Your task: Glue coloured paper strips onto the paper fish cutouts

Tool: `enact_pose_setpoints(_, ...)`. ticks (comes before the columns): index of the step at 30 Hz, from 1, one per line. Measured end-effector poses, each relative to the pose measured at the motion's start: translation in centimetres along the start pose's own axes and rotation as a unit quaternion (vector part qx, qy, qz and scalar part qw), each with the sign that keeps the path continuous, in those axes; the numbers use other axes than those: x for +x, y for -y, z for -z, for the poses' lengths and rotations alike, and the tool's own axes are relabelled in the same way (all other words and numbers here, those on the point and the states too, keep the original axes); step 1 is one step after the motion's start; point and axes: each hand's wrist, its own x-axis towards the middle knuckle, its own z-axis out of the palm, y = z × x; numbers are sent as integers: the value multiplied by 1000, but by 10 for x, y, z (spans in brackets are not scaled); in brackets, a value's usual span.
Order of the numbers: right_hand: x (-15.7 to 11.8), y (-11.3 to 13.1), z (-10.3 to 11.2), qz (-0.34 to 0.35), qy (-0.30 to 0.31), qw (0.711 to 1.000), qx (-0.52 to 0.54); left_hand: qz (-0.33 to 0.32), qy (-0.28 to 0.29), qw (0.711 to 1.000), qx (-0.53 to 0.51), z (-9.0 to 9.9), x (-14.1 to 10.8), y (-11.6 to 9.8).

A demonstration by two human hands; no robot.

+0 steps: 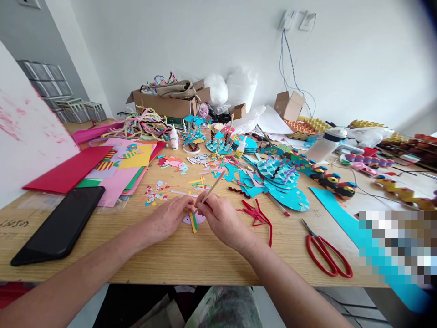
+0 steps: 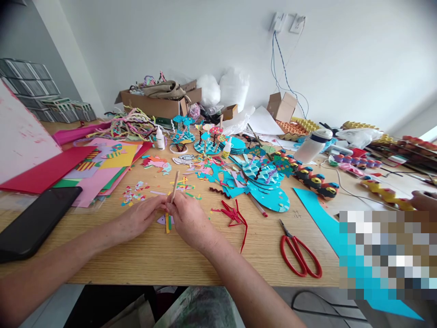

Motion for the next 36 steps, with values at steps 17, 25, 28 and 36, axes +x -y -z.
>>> enact_pose_setpoints(17,-21,13,4,9,26,1000,-11,-16,26,999,32,-1,-2,-1)
enact_pose_setpoints(25,-13,9,0,16,10,1000,-15,-32,22,999,20,-1,-2,2)
enact_pose_setpoints(28,-15,7,-2,22,10,999,-22,-20,25,999,27,1,-1,1)
enact_pose_setpoints(36,-17,11,3,10,9,1000,-16,-4,38,998,50,1,1,2)
